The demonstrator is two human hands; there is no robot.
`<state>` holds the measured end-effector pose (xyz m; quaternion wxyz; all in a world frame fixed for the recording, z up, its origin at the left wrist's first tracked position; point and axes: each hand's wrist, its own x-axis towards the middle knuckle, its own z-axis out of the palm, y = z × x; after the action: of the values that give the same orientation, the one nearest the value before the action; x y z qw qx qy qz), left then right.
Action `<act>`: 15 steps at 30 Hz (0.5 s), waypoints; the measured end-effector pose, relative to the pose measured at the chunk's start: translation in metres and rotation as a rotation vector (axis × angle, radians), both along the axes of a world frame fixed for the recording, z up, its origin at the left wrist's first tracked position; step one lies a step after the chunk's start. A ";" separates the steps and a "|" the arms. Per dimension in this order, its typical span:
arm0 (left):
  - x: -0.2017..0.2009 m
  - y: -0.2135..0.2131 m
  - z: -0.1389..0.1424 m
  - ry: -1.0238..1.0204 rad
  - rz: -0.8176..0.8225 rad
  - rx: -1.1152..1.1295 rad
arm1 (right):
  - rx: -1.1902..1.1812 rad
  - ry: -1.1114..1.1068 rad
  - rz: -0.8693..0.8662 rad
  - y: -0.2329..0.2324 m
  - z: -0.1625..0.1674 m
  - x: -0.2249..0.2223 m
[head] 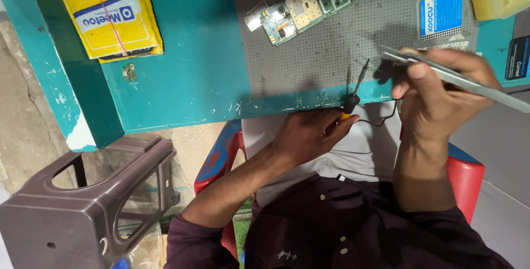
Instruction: The person uses a soldering iron and tweezers to work on a green circuit board placed on a workbench. They apply heat to specific points on the board while holding it steady with their left hand.
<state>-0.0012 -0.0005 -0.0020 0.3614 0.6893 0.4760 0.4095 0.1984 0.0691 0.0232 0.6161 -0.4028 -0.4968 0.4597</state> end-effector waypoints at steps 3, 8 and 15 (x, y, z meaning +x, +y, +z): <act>0.000 0.000 0.000 0.005 0.006 -0.007 | 0.044 0.065 -0.062 -0.002 -0.009 0.013; 0.000 0.000 0.002 0.004 0.002 -0.016 | 0.118 -0.090 -0.243 -0.007 -0.032 0.080; 0.000 0.000 0.005 0.020 0.043 -0.030 | -0.213 -0.583 -0.369 -0.032 -0.019 0.156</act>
<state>-0.0013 -0.0006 0.0028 0.3580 0.6775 0.5005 0.4030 0.3545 0.0371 0.0042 0.4755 -0.6619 -0.5199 0.2559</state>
